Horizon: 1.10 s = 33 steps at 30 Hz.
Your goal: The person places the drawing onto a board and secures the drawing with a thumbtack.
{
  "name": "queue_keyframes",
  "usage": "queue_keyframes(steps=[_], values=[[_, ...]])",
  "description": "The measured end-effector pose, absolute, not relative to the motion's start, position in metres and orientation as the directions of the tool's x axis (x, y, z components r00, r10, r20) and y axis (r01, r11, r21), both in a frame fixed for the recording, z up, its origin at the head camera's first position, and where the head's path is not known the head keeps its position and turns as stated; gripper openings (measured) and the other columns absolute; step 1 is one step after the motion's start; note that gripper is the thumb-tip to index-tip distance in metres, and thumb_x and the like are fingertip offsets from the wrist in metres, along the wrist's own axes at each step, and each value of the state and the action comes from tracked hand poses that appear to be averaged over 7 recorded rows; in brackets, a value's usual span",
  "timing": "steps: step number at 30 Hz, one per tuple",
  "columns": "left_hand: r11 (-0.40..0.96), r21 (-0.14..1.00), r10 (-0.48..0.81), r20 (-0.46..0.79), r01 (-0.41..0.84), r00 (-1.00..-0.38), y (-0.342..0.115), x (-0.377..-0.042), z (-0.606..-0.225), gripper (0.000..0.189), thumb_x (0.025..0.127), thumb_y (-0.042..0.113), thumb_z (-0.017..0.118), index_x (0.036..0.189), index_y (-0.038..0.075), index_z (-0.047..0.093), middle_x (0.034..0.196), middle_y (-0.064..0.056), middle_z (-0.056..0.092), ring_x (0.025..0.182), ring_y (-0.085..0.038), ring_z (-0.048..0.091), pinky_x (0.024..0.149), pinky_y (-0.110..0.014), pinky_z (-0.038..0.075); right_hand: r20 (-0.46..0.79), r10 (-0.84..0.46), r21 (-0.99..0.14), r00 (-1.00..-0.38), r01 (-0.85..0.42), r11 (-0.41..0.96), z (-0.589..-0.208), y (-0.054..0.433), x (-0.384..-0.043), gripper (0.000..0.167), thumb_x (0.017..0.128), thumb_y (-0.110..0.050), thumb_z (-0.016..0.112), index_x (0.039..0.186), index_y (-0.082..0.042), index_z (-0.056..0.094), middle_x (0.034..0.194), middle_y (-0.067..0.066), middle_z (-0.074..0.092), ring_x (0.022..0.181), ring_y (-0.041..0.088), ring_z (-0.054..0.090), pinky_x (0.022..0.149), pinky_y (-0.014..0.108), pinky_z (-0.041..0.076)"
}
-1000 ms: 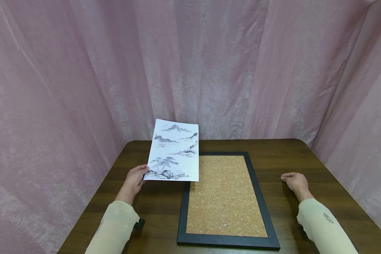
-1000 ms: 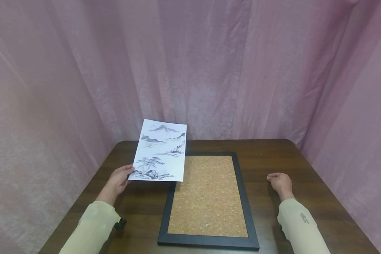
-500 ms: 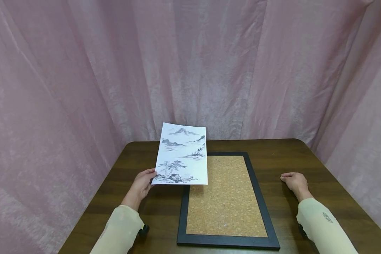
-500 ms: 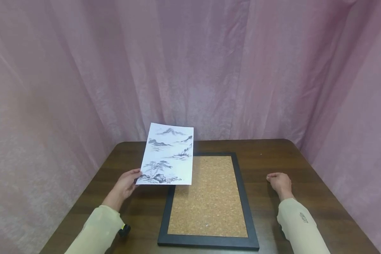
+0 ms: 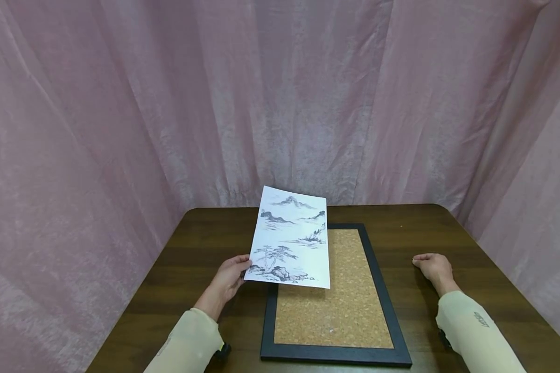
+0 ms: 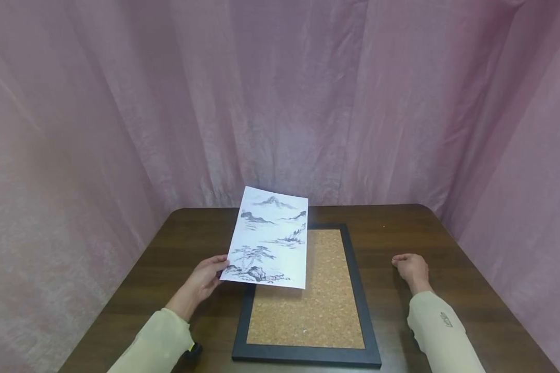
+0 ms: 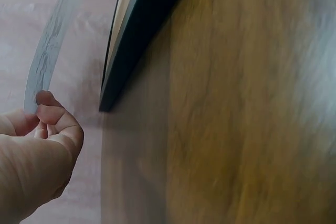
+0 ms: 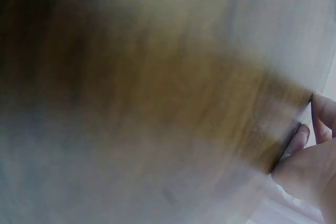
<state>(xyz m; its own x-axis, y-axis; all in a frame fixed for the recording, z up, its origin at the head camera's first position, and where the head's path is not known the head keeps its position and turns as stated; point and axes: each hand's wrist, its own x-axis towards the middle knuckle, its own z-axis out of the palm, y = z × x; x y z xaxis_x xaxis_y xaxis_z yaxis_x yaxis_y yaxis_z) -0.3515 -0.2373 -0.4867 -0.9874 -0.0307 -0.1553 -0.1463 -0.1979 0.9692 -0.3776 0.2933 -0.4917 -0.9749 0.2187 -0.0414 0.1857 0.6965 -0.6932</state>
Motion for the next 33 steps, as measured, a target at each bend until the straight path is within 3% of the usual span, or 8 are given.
queue_keyframes(steps=[10, 18, 33], values=[[-0.234, 0.963, 0.017, -0.134, -0.134, -0.991, -0.244, -0.354, -0.488, 0.022, 0.097, -0.005, 0.055, 0.118, -0.013, 0.055, 0.090, -0.008, 0.066, 0.078, -0.014, 0.062, 0.065, -0.024, 0.051, -0.006, 0.213, -0.693, -0.977, 0.157, 0.703, -0.487, 0.267, -0.400, 0.030, 0.099, -0.018, 0.057, 0.114, 0.005, 0.069, 0.131, 0.032, 0.055, 0.124, 0.054, 0.040, 0.106, 0.064, 0.023], [-0.198, 0.970, 0.071, -0.131, -0.143, -0.989, -0.247, -0.350, -0.486, 0.029, 0.098, 0.000, 0.057, 0.124, -0.012, 0.055, 0.097, -0.010, 0.067, 0.083, -0.016, 0.063, 0.068, -0.026, 0.051, 0.030, 0.207, -0.676, -0.978, 0.133, 0.725, -0.473, 0.244, -0.419, 0.030, 0.099, -0.018, 0.058, 0.113, 0.005, 0.070, 0.131, 0.032, 0.054, 0.123, 0.054, 0.042, 0.104, 0.063, 0.026], [-0.168, 0.985, 0.194, -0.011, -0.044, -0.981, -0.256, -0.350, -0.487, 0.030, 0.095, 0.004, 0.063, 0.121, -0.010, 0.058, 0.095, -0.006, 0.068, 0.080, -0.014, 0.064, 0.070, -0.027, 0.051, 0.145, 0.219, -0.624, -0.965, 0.082, 0.777, -0.423, 0.213, -0.433, 0.030, 0.099, -0.018, 0.057, 0.112, 0.005, 0.070, 0.130, 0.032, 0.055, 0.121, 0.053, 0.044, 0.103, 0.062, 0.028]])
